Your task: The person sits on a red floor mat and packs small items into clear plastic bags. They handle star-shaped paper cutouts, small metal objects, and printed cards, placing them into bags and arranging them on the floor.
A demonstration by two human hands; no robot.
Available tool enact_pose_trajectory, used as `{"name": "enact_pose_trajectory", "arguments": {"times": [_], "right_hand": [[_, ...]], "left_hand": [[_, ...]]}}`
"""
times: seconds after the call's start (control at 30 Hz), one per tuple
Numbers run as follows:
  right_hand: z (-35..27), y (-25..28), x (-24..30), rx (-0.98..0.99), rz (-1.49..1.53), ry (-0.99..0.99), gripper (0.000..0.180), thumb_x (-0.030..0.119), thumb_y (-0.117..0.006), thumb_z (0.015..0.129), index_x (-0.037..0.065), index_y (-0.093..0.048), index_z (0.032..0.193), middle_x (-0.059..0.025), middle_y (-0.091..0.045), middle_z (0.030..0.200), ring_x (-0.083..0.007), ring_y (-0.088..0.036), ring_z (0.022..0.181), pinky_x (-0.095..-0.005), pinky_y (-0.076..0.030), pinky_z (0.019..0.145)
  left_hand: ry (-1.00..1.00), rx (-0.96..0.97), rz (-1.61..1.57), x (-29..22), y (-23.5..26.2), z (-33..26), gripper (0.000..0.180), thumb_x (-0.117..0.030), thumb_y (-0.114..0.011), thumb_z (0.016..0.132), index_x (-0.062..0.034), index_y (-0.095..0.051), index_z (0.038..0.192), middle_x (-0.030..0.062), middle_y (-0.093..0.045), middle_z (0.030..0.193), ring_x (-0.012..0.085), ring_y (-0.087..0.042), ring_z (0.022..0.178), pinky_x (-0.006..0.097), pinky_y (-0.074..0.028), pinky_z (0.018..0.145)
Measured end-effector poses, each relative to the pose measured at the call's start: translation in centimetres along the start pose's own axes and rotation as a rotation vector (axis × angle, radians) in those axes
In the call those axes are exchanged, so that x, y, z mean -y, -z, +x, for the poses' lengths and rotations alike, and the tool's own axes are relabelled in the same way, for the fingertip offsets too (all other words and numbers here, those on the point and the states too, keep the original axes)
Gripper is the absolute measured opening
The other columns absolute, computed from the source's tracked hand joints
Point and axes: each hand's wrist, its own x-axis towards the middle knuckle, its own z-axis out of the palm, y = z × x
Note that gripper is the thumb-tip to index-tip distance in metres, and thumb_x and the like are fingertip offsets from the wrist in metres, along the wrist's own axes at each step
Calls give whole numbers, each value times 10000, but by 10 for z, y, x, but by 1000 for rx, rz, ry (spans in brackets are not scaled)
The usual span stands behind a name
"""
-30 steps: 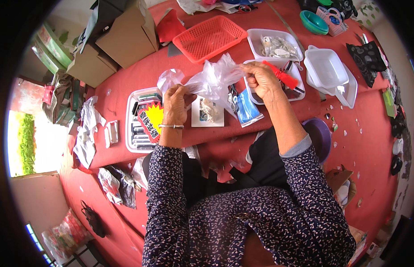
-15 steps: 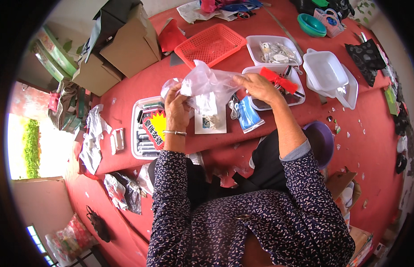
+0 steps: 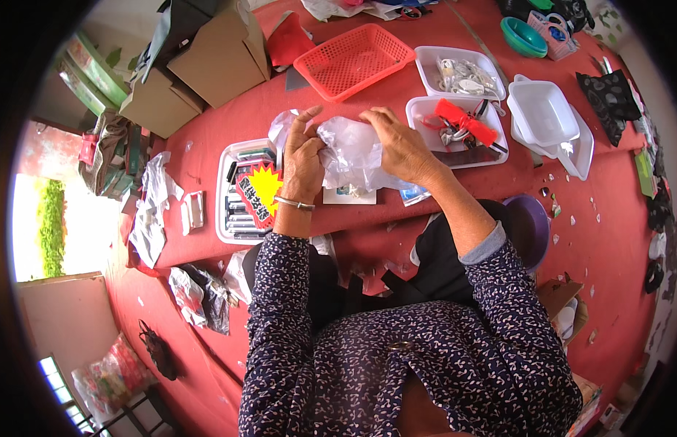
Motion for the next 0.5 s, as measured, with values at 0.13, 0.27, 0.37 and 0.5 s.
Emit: {"name": "enact_pose_trajectory", "arguments": {"times": [0.13, 0.27, 0.37, 0.5], "right_hand": [[6, 15, -15, -2, 215, -272, 259, 12, -559, 703, 20, -538, 961, -97, -586, 777, -286, -588, 706, -313, -468, 688], [18, 38, -16, 79, 700, -487, 162, 6, -569, 729, 5, -572, 890, -64, -599, 759, -145, -579, 700, -244, -452, 656], [16, 37, -21, 132, 884, -595, 158, 26, -581, 744, 11, -573, 901, -36, -591, 751, -84, -542, 713, -214, -434, 645], [10, 28, -28, 126, 806, -591, 125, 126, -566, 782, 8, -598, 811, -19, -578, 669, -71, -521, 613, -223, -415, 545]], "left_hand": [[-27, 132, 160, -4, 6, -3, 486, 134, -329, 693, -52, -457, 1123, 82, -527, 895, 131, -533, 742, 238, -446, 682], [-239, 234, 1027, -18, 9, -10, 452, 155, -353, 667, -28, -479, 1061, 114, -531, 914, 175, -566, 764, 254, -451, 707], [-293, 250, 1079, -6, 21, -10, 516, 144, -406, 656, -36, -384, 1139, 139, -526, 987, 230, -550, 896, 269, -457, 744], [77, 166, 436, -21, 5, -21, 505, -70, -501, 796, -86, -271, 1246, 114, -428, 1186, 224, -441, 1088, 363, -388, 882]]}}
